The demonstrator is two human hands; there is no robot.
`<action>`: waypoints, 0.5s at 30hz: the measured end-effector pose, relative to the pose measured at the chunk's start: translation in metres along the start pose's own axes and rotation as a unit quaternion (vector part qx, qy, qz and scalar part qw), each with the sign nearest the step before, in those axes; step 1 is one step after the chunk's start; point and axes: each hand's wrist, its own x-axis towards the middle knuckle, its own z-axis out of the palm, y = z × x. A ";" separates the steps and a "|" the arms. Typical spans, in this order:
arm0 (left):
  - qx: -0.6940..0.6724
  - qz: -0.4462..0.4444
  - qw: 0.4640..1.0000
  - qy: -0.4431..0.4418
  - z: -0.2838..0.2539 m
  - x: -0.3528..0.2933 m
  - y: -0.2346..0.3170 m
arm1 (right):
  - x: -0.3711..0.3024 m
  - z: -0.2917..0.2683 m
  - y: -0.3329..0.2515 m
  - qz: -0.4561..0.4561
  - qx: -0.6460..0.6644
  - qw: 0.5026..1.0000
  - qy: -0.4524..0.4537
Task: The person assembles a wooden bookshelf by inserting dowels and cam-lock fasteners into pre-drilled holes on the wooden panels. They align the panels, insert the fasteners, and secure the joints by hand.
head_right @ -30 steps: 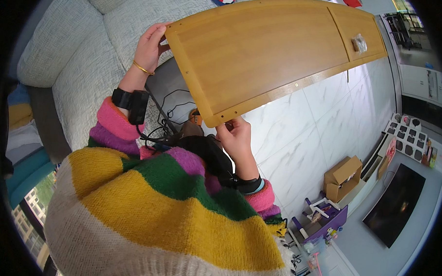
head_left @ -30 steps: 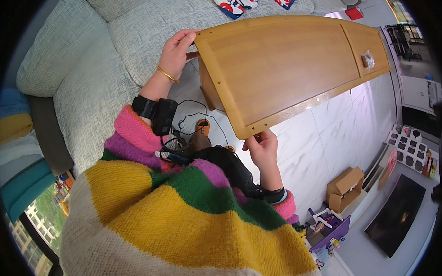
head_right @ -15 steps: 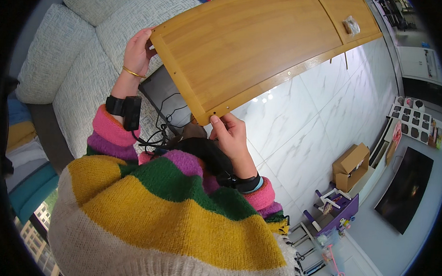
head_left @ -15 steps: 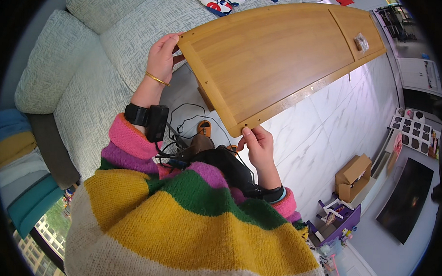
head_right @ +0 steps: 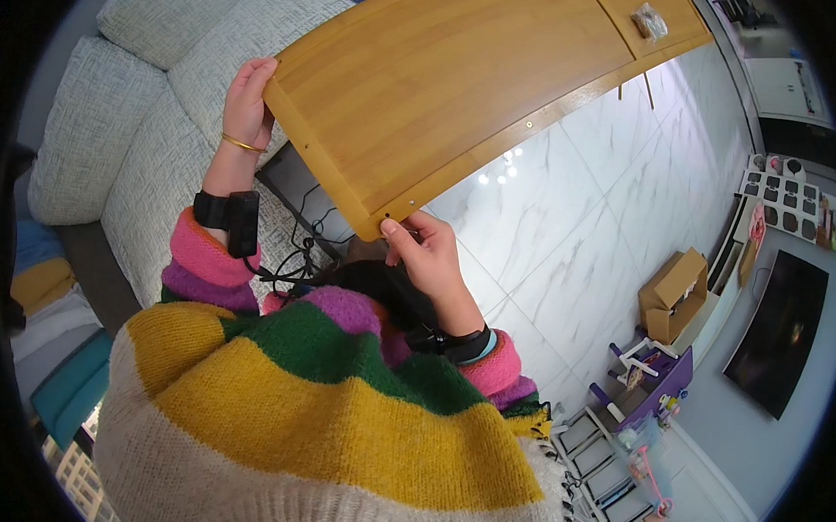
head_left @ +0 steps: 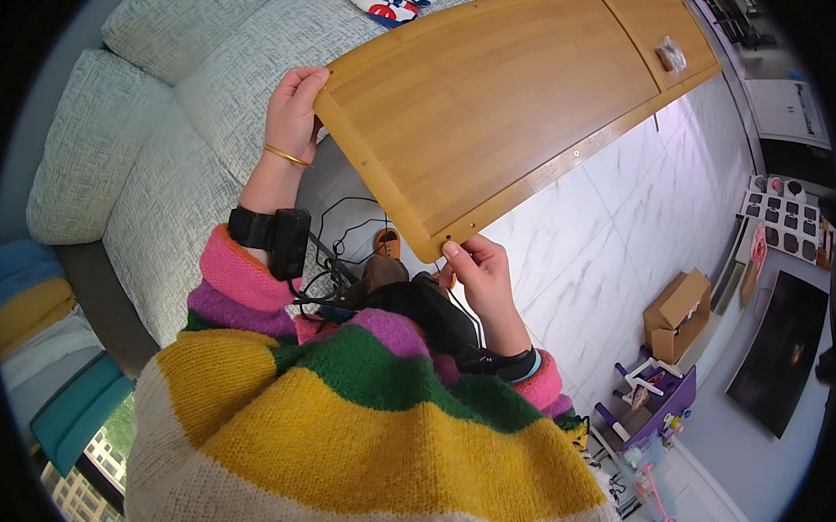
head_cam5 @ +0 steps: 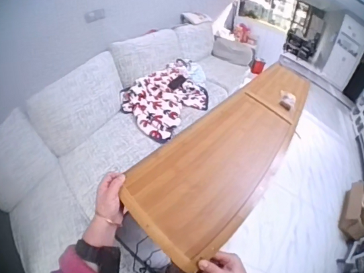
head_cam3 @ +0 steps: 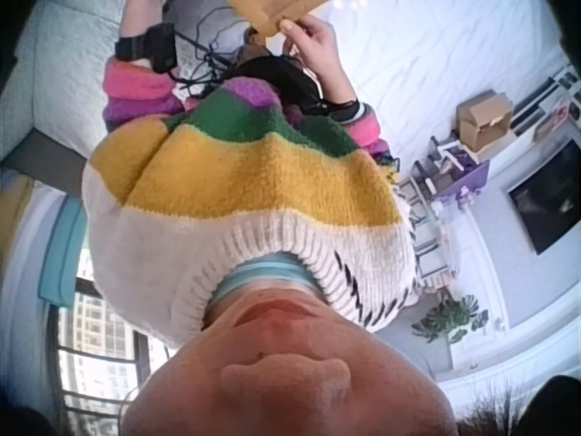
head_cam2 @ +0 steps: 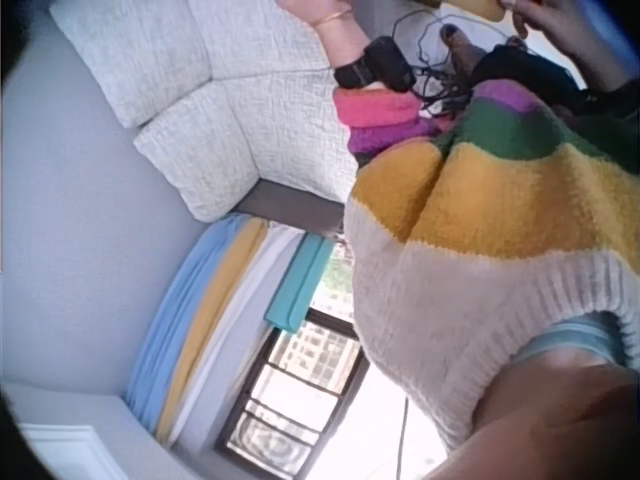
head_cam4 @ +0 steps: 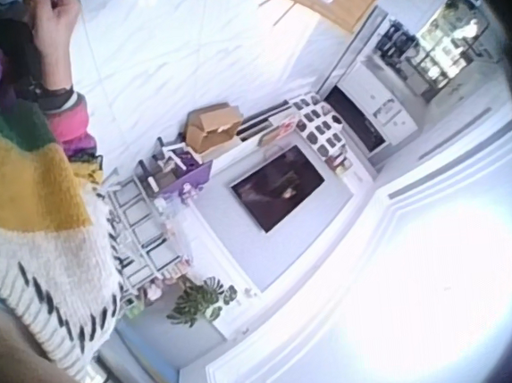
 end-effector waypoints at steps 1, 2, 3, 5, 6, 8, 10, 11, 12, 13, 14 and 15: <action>0.002 0.000 1.000 0.002 -0.001 0.000 -0.001 | 0.000 0.000 0.000 0.003 -0.005 1.000 0.001; 0.001 0.004 1.000 0.001 -0.001 0.000 -0.002 | -0.001 0.000 -0.001 0.009 -0.011 1.000 0.005; -0.003 0.009 1.000 -0.002 -0.001 0.001 -0.003 | -0.001 0.000 0.000 0.004 -0.002 1.000 0.002; -0.014 0.012 1.000 -0.002 -0.001 0.002 -0.003 | 0.000 0.001 0.000 -0.002 0.015 1.000 -0.001; -0.020 0.013 1.000 -0.002 -0.001 0.002 -0.004 | 0.000 0.001 0.000 -0.001 0.019 1.000 -0.004; -0.033 0.005 0.999 -0.010 0.000 0.002 -0.003 | 0.002 0.000 -0.001 0.006 0.027 1.000 -0.009; -0.035 0.002 0.999 -0.007 0.000 0.001 -0.004 | 0.002 -0.001 -0.003 0.028 0.051 0.998 -0.006; -0.030 0.004 1.000 0.001 0.000 0.001 -0.004 | 0.003 -0.001 -0.003 0.041 0.064 0.997 -0.002; -0.028 0.019 0.999 -0.003 -0.001 0.000 -0.005 | 0.004 -0.001 -0.004 0.058 0.085 0.995 0.005; -0.023 0.010 1.000 0.004 -0.002 -0.001 -0.005 | 0.005 -0.002 -0.005 0.074 0.107 0.991 0.012; -0.023 0.013 1.000 -0.001 -0.003 -0.001 -0.005 | 0.006 -0.002 -0.006 0.091 0.128 0.987 0.017; -0.027 0.020 0.999 -0.008 -0.003 -0.002 -0.006 | 0.007 -0.002 -0.007 0.096 0.130 0.987 0.018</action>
